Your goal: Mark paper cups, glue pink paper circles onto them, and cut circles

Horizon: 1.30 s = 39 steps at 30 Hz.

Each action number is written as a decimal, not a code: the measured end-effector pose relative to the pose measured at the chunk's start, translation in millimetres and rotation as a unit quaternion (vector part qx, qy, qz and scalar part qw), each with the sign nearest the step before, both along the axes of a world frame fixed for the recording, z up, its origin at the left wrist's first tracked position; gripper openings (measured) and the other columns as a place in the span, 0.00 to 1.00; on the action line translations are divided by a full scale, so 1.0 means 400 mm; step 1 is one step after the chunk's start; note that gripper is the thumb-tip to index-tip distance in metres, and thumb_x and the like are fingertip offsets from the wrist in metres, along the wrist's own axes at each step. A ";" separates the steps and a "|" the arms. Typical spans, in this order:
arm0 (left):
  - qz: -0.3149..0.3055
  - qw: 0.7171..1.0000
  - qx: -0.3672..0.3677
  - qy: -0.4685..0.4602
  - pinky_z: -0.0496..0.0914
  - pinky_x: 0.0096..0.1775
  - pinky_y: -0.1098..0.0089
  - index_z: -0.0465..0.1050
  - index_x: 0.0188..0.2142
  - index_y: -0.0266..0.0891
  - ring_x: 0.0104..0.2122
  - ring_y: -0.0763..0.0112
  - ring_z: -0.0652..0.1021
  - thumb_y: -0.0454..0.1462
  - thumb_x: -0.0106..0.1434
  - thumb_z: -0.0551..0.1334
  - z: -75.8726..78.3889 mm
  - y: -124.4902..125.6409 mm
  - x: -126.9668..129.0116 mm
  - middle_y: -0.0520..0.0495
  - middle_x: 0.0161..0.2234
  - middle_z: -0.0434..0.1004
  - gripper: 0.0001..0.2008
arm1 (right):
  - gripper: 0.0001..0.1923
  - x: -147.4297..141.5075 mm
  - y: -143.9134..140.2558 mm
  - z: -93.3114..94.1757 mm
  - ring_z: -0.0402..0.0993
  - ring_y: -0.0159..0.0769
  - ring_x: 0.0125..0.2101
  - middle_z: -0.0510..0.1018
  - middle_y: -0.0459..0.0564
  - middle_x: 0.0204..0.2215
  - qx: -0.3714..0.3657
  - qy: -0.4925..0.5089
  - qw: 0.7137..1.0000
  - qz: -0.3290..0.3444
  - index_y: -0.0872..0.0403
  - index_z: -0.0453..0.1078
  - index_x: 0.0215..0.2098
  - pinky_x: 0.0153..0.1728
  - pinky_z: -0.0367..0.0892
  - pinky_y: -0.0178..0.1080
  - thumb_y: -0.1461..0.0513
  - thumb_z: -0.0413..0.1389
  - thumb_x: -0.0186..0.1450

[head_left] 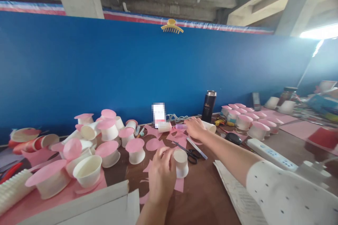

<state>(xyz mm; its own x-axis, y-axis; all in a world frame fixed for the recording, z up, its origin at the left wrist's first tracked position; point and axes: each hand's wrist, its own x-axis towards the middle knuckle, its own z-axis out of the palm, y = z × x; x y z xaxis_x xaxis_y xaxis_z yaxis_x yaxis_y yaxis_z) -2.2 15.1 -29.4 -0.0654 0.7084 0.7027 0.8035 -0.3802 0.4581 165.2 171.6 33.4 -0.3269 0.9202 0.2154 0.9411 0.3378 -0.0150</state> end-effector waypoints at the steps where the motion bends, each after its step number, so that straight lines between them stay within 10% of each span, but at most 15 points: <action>1: 0.008 1.000 0.004 -0.005 0.73 0.38 0.67 0.75 0.43 0.43 0.40 0.65 0.77 0.30 0.63 0.54 -0.001 0.002 -0.002 0.45 0.42 0.75 0.14 | 0.11 -0.004 -0.012 0.019 0.64 0.49 0.53 0.75 0.59 0.46 0.012 0.026 1.000 0.005 0.57 0.70 0.45 0.52 0.58 0.49 0.64 0.55 0.64; 5: 0.025 0.999 0.006 -0.031 0.73 0.34 0.69 0.74 0.43 0.42 0.36 0.66 0.78 0.30 0.62 0.55 -0.002 0.006 -0.008 0.45 0.41 0.76 0.14 | 0.15 -0.011 -0.101 0.081 0.71 0.38 0.42 0.77 0.51 0.44 0.019 0.161 0.986 0.048 0.50 0.67 0.49 0.42 0.63 0.37 0.55 0.49 0.68; 8: 0.032 0.998 0.010 -0.049 0.72 0.31 0.70 0.74 0.43 0.41 0.33 0.69 0.78 0.30 0.62 0.54 -0.004 0.009 -0.008 0.45 0.40 0.76 0.14 | 0.17 -0.003 -0.188 0.081 0.71 0.34 0.32 0.77 0.49 0.34 -0.180 0.558 0.794 0.159 0.53 0.70 0.44 0.32 0.64 0.34 0.50 0.52 0.65; 11: 0.043 0.997 0.016 -0.055 0.72 0.32 0.69 0.74 0.43 0.41 0.33 0.68 0.78 0.31 0.62 0.55 -0.014 0.015 -0.009 0.45 0.39 0.76 0.13 | 0.14 0.007 -0.246 0.038 0.67 0.28 0.27 0.74 0.46 0.30 -0.297 0.696 0.617 0.216 0.53 0.73 0.39 0.27 0.61 0.31 0.52 0.59 0.61; 16: 0.041 0.995 0.054 -0.076 0.73 0.40 0.66 0.73 0.45 0.40 0.39 0.66 0.77 0.32 0.64 0.54 -0.022 0.029 -0.016 0.44 0.41 0.75 0.13 | 0.14 0.019 -0.256 -0.050 0.68 0.29 0.29 0.76 0.48 0.31 -0.356 0.764 0.490 0.221 0.54 0.75 0.38 0.29 0.62 0.31 0.55 0.64 0.57; 39: 0.031 0.992 0.082 -0.093 0.72 0.41 0.67 0.70 0.48 0.40 0.39 0.68 0.76 0.31 0.65 0.54 0.009 0.010 -0.006 0.45 0.40 0.76 0.13 | 0.14 0.034 -0.273 -0.070 0.72 0.31 0.29 0.77 0.50 0.29 -0.410 0.732 0.503 0.210 0.55 0.75 0.41 0.29 0.64 0.32 0.56 0.61 0.60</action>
